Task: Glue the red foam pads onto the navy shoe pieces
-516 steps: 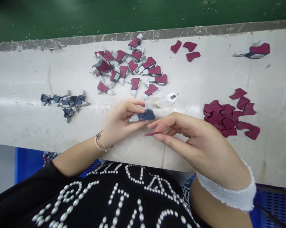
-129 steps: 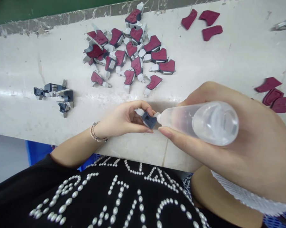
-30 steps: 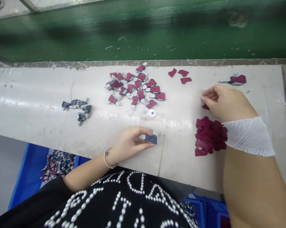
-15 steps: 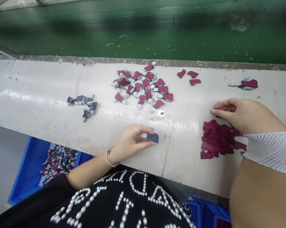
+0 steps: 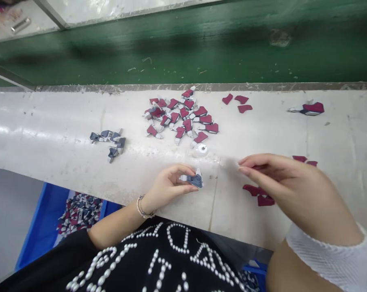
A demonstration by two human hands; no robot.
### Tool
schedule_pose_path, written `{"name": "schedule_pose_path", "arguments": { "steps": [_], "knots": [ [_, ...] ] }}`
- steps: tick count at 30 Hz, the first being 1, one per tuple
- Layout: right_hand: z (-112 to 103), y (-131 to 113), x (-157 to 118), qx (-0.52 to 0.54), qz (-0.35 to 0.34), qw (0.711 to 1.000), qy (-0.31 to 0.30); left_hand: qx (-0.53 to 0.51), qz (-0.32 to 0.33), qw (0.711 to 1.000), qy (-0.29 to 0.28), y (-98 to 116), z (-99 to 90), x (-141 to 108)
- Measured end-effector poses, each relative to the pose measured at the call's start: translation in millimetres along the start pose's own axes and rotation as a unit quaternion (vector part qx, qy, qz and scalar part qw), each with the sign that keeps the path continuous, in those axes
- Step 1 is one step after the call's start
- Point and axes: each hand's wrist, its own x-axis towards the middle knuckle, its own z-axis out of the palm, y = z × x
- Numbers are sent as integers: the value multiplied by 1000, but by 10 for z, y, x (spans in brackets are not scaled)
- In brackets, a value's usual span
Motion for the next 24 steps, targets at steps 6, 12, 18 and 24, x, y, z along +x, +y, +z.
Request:
{"name": "schedule_pose_path", "arguments": {
  "steps": [6, 12, 18, 24],
  "knots": [
    [327, -210, -204, 246, -36, 965, -78, 182, 118, 976, 26, 0, -1, 15],
    [452, -118, -257, 312, -23, 940, -134, 280, 208, 936, 36, -19, 101, 34],
    [440, -172, -272, 241, -60, 961, -119, 297, 245, 921, 63, -34, 132, 44],
    [529, -300, -257, 261, 42, 959, -106, 347, 360, 864, 61, -109, 66, 96]
  ]
}}
